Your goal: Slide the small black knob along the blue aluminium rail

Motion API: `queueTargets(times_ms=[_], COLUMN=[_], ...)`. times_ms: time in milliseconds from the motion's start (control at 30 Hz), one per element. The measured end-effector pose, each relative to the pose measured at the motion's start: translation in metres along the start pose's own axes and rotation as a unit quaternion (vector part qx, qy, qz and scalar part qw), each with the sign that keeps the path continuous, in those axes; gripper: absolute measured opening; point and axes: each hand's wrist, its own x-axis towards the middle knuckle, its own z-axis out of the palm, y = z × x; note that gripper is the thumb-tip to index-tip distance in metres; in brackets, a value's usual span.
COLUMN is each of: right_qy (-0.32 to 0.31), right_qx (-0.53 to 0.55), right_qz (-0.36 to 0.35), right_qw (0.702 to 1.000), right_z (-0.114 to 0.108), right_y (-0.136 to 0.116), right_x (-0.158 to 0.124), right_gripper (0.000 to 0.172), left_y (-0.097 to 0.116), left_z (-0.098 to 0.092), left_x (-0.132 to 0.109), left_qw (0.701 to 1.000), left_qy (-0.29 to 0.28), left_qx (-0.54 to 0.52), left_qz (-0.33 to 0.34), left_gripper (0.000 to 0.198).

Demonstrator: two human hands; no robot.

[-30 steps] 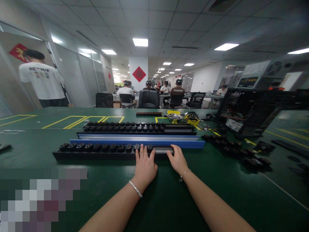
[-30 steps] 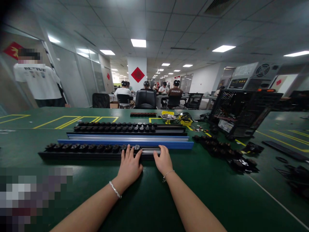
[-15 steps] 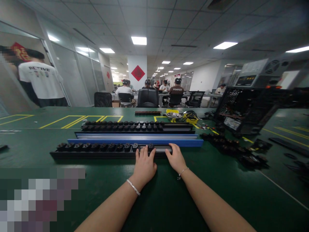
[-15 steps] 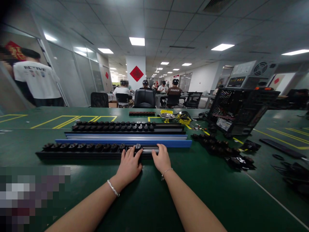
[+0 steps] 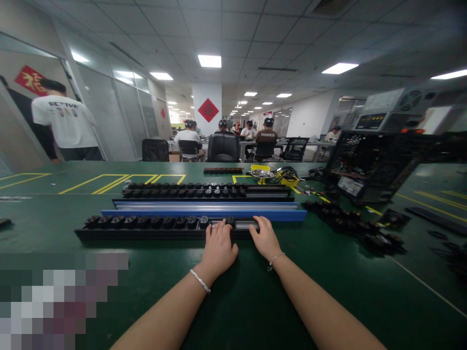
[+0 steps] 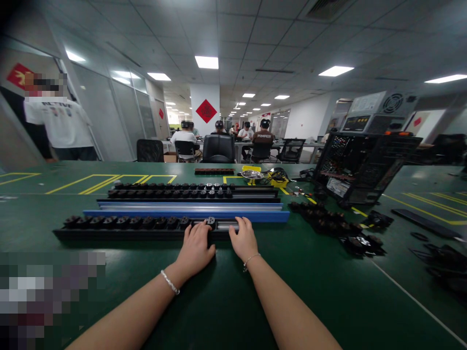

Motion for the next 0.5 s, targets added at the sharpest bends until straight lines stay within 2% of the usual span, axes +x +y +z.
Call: queueTargets(times_ms=[133, 233, 333, 500], right_qy=[0.030, 0.037, -0.002, -0.065], right_qx=[-0.047, -0.056, -0.054, -0.064], right_qz=[-0.029, -0.103, -0.165, -0.171], right_qw=[0.998, 0.992, 0.985, 0.981], right_z=[-0.005, -0.011, -0.015, -0.018], right_y=[-0.008, -0.018, -0.027, -0.032], right_x=[-0.002, -0.005, -0.010, -0.013], right_gripper=[0.039, 0.031, 0.027, 0.030], left_y=[0.000, -0.001, -0.002, -0.002], left_z=[-0.002, -0.002, -0.001, -0.002], left_x=[0.002, 0.002, 0.002, 0.002], left_qw=[1.000, 0.999, 0.999, 0.999], left_qy=[0.000, 0.000, 0.000, -0.014], left_qx=[-0.027, -0.039, -0.041, -0.037], left_qz=[-0.010, -0.021, -0.022, -0.023], left_gripper=[0.035, 0.033, 0.033, 0.035])
